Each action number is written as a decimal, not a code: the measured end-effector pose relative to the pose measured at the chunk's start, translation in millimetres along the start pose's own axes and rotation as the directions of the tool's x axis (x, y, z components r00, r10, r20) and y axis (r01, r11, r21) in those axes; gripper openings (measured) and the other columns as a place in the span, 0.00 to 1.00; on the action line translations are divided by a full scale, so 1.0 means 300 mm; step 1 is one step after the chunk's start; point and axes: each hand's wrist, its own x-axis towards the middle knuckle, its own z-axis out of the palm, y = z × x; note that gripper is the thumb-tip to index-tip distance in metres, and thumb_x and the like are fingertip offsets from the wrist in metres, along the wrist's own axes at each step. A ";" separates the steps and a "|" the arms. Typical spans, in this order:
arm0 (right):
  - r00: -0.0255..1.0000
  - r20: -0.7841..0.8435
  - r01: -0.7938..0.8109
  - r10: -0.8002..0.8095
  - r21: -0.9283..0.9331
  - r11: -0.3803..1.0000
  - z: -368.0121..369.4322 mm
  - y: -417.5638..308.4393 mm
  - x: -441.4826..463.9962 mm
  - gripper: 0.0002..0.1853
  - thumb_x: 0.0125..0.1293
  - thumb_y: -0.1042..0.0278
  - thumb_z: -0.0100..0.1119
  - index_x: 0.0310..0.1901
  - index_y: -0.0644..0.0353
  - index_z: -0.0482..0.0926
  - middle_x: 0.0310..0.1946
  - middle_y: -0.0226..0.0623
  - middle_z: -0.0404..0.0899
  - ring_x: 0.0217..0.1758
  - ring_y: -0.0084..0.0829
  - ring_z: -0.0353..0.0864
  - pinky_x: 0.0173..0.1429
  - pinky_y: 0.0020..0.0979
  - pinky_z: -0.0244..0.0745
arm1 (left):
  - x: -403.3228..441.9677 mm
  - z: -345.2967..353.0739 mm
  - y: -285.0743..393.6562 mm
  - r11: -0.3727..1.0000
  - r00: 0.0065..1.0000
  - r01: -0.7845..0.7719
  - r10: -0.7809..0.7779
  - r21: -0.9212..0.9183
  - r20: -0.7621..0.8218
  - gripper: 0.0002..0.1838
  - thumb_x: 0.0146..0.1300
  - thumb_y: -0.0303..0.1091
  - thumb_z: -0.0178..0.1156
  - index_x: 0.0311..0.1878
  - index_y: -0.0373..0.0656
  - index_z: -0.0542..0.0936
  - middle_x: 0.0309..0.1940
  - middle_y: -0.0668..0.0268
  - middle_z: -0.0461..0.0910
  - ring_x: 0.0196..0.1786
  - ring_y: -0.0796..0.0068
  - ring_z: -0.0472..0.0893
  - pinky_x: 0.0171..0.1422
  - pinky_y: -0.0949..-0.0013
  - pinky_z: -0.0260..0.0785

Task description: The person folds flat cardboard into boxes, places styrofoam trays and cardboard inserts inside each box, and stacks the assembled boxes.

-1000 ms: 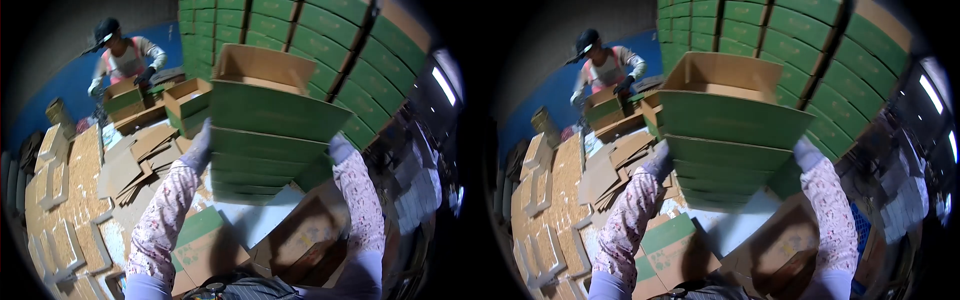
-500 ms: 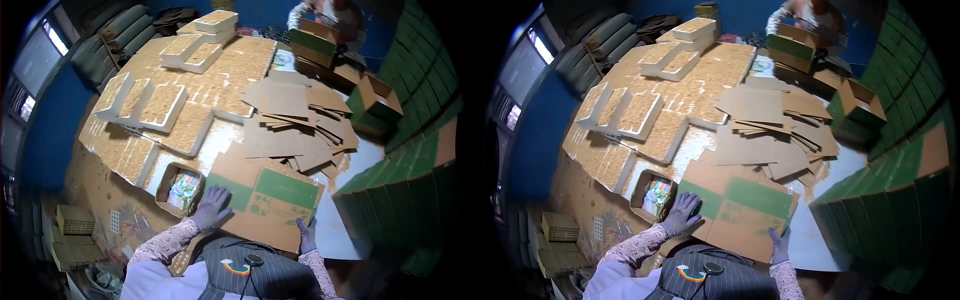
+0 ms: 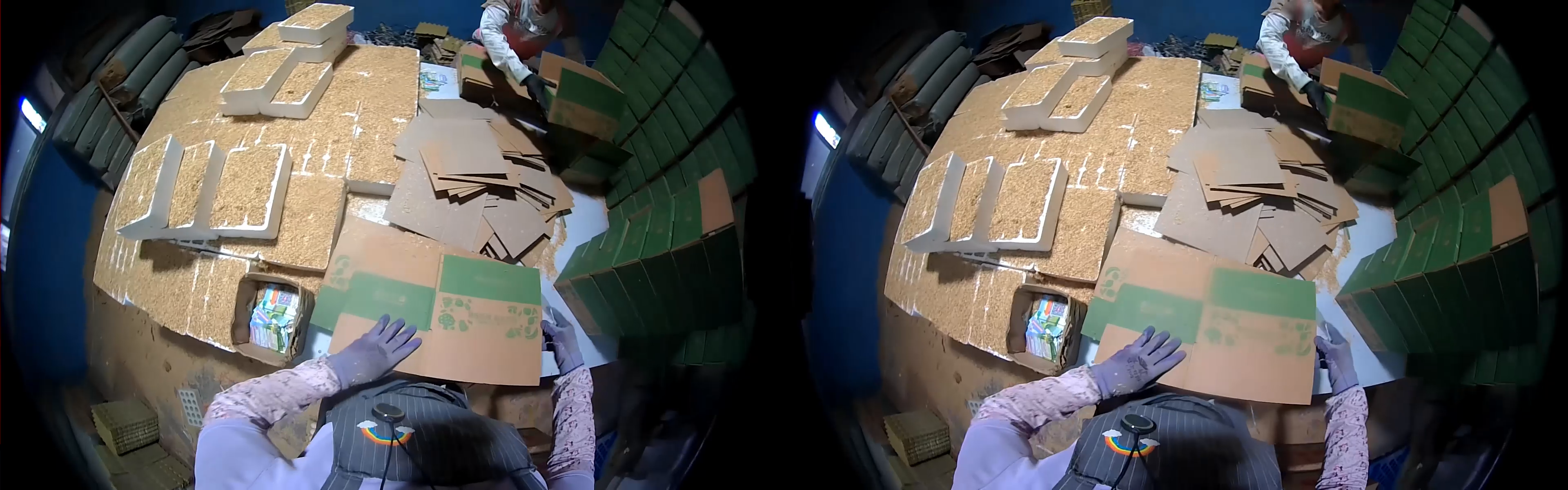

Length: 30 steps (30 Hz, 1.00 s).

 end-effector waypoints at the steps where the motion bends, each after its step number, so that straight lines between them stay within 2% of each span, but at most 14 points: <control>1: 0.969 -0.078 0.211 -0.235 -0.240 0.948 -0.006 -0.109 -0.038 0.23 0.68 0.70 0.57 0.63 0.67 0.72 0.48 0.38 0.82 0.45 0.26 0.82 0.47 0.29 0.77 | 0.008 -0.036 -0.009 0.991 0.998 -0.031 0.038 0.133 -0.057 0.37 0.59 0.56 0.60 0.68 0.45 0.67 0.63 0.58 0.71 0.66 0.58 0.71 0.71 0.54 0.62; 5: 0.659 0.163 0.672 -0.734 -0.565 0.479 0.129 -0.515 -0.311 0.23 0.66 0.69 0.57 0.63 0.61 0.74 0.57 0.44 0.78 0.59 0.41 0.77 0.65 0.37 0.69 | 0.095 -0.521 -0.072 0.930 0.894 0.334 -0.260 -0.156 0.364 0.30 0.64 0.53 0.58 0.63 0.45 0.72 0.45 0.65 0.82 0.51 0.63 0.82 0.56 0.65 0.73; 8: 0.480 0.464 0.699 -0.745 -0.715 0.005 0.348 -0.512 -0.266 0.22 0.65 0.64 0.55 0.60 0.57 0.77 0.66 0.46 0.69 0.73 0.50 0.61 0.77 0.49 0.49 | 0.205 -0.637 -0.250 0.792 0.832 0.492 -0.307 -0.362 0.461 0.28 0.65 0.55 0.61 0.56 0.40 0.80 0.37 0.63 0.85 0.45 0.64 0.84 0.53 0.70 0.74; 10: 0.416 0.450 0.702 -0.790 -0.711 -0.036 0.338 -0.450 -0.211 0.22 0.64 0.62 0.56 0.60 0.55 0.77 0.68 0.44 0.66 0.74 0.50 0.58 0.78 0.53 0.46 | 0.191 -0.596 -0.369 0.385 0.870 0.492 -0.171 -0.781 0.463 0.28 0.63 0.54 0.64 0.55 0.39 0.82 0.44 0.62 0.86 0.47 0.71 0.83 0.57 0.72 0.72; 14: -0.040 0.423 0.820 -0.905 -0.504 -0.271 0.274 -0.275 -0.165 0.16 0.62 0.55 0.58 0.49 0.47 0.83 0.54 0.37 0.76 0.64 0.45 0.68 0.76 0.57 0.47 | 0.155 -0.593 -0.371 0.127 0.812 0.575 -0.207 -0.808 0.546 0.29 0.61 0.48 0.68 0.60 0.41 0.79 0.47 0.63 0.85 0.49 0.76 0.81 0.59 0.74 0.70; 18: 0.133 0.310 0.964 -0.941 -0.262 0.050 0.298 -0.474 -0.096 0.06 0.51 0.61 0.54 0.23 0.51 0.77 0.25 0.33 0.73 0.37 0.38 0.75 0.69 0.54 0.61 | 0.184 -0.612 -0.244 0.630 0.721 0.598 -0.693 -0.496 -0.011 0.34 0.63 0.46 0.67 0.71 0.53 0.68 0.35 0.55 0.84 0.34 0.67 0.83 0.43 0.65 0.75; 20: -0.142 0.633 0.987 -0.761 0.029 -0.160 0.314 -0.625 -0.159 0.14 0.56 0.58 0.53 0.16 0.53 0.73 0.17 0.30 0.69 0.35 0.38 0.74 0.65 0.49 0.66 | 0.193 -0.715 -0.116 0.613 0.820 0.503 -0.562 -0.610 0.111 0.36 0.64 0.45 0.66 0.73 0.56 0.63 0.37 0.53 0.83 0.30 0.62 0.84 0.40 0.63 0.78; 22: -0.129 0.842 0.974 -0.524 0.008 -0.227 0.422 -0.589 -0.159 0.20 0.62 0.48 0.57 0.18 0.53 0.79 0.18 0.30 0.74 0.38 0.37 0.77 0.63 0.46 0.68 | 0.216 -0.529 -0.096 0.859 0.943 0.086 -0.233 -0.504 -0.237 0.34 0.62 0.43 0.67 0.71 0.55 0.67 0.41 0.61 0.84 0.41 0.62 0.86 0.47 0.65 0.81; 24: -0.054 0.972 0.959 -0.228 -0.012 -0.282 0.495 -0.395 -0.053 0.20 0.61 0.44 0.63 0.32 0.56 0.84 0.29 0.36 0.80 0.44 0.37 0.78 0.63 0.43 0.69 | 0.272 -0.389 -0.102 0.925 0.971 -0.142 0.060 -0.353 -0.233 0.29 0.61 0.39 0.64 0.67 0.52 0.71 0.48 0.61 0.81 0.48 0.61 0.83 0.59 0.62 0.78; 25: 0.083 0.889 0.922 -0.451 0.102 0.372 0.473 -0.419 -0.114 0.18 0.63 0.55 0.65 0.47 0.60 0.80 0.43 0.40 0.80 0.50 0.38 0.77 0.64 0.43 0.68 | 0.318 -0.370 -0.097 0.976 0.907 -0.206 0.163 -0.072 -0.388 0.30 0.61 0.39 0.63 0.68 0.51 0.69 0.54 0.59 0.78 0.54 0.59 0.80 0.62 0.56 0.74; 26: 0.099 0.987 0.987 -0.130 -0.081 0.136 0.436 -0.334 -0.058 0.21 0.62 0.68 0.62 0.58 0.57 0.74 0.52 0.43 0.75 0.55 0.43 0.75 0.66 0.45 0.68 | 0.368 -0.358 -0.094 0.950 0.818 -0.222 0.303 0.219 -0.489 0.31 0.62 0.39 0.62 0.69 0.50 0.68 0.60 0.56 0.74 0.60 0.57 0.76 0.66 0.50 0.70; 28: -0.087 0.956 0.988 -0.279 0.046 -0.150 0.351 -0.420 -0.092 0.26 0.56 0.74 0.60 0.60 0.56 0.74 0.58 0.44 0.73 0.61 0.48 0.71 0.69 0.47 0.64 | 0.423 -0.312 -0.094 0.909 0.891 0.239 -0.065 0.342 -0.449 0.43 0.57 0.46 0.65 0.76 0.55 0.58 0.72 0.55 0.60 0.74 0.53 0.59 0.77 0.41 0.51; 29: 0.059 0.922 0.992 -0.382 -0.096 -0.079 0.254 -0.416 -0.080 0.29 0.53 0.76 0.59 0.61 0.54 0.74 0.61 0.44 0.72 0.64 0.50 0.69 0.71 0.48 0.61 | 0.438 -0.294 -0.108 0.956 0.774 0.274 -0.285 -0.107 -0.566 0.42 0.55 0.47 0.68 0.73 0.50 0.62 0.69 0.50 0.61 0.70 0.45 0.62 0.76 0.34 0.45; 30: 0.203 0.857 0.973 -0.474 -0.229 0.003 0.145 -0.398 -0.065 0.32 0.51 0.77 0.58 0.62 0.53 0.74 0.64 0.45 0.70 0.67 0.52 0.66 0.73 0.48 0.59 | 0.446 -0.287 -0.137 0.893 0.744 0.440 -0.419 -0.092 -0.521 0.45 0.52 0.49 0.70 0.73 0.50 0.63 0.70 0.51 0.60 0.71 0.43 0.61 0.76 0.34 0.43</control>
